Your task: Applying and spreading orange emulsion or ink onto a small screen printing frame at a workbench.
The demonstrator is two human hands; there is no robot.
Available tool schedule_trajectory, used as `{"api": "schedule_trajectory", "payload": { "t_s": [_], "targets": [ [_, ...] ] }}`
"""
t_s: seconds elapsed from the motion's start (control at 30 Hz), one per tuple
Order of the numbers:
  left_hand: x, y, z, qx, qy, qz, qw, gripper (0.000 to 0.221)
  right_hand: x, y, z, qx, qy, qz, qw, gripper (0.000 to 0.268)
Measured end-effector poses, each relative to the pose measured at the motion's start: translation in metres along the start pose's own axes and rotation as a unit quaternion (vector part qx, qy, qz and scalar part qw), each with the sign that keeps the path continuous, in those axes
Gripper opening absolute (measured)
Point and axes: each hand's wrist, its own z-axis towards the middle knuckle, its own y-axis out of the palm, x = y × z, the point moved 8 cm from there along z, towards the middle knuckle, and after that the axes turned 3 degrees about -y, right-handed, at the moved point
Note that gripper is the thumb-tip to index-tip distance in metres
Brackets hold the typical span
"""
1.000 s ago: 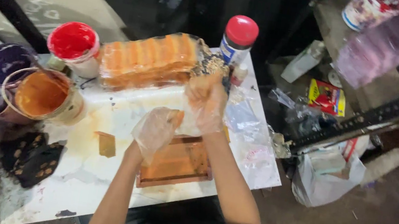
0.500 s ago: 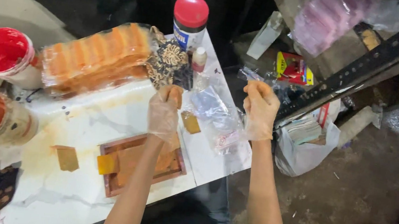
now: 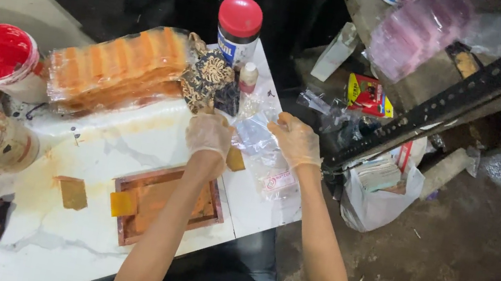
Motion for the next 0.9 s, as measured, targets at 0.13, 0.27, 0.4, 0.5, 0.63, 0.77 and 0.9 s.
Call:
{"api": "schedule_trajectory", "payload": {
  "t_s": [0.13,0.27,0.4,0.5,0.63,0.77,0.9],
  "targets": [
    [-0.02,0.02,0.002,0.008,-0.036,-0.101,0.994,0.016,-0.011,0.008,0.0,-0.04,-0.004,-0.025,0.999,0.045],
    [-0.034,0.035,0.011,-0.022,-0.053,-0.287,0.956,0.02,-0.004,0.015,0.015,-0.034,-0.006,-0.027,0.999,0.03],
    [-0.032,0.008,-0.008,-0.028,-0.095,-0.498,0.862,0.03,-0.008,0.008,0.011,-0.013,-0.01,-0.007,1.0,0.025],
    [-0.019,-0.001,0.004,0.044,0.094,-0.265,0.959,0.025,-0.001,0.009,0.012,-0.007,-0.017,0.018,1.0,0.025],
    [0.015,-0.048,-0.038,0.096,0.17,-0.212,0.957,0.024,-0.021,-0.007,-0.001,0.008,-0.016,0.075,0.997,0.025],
    [0.013,-0.06,-0.041,0.092,0.132,-0.333,0.929,0.03,-0.041,-0.022,-0.011,-0.006,-0.006,0.191,0.981,0.026],
    [0.0,-0.08,-0.055,0.018,-0.005,-0.388,0.922,0.053,-0.047,-0.012,-0.003,-0.017,0.018,0.268,0.963,0.022]
  ]
}}
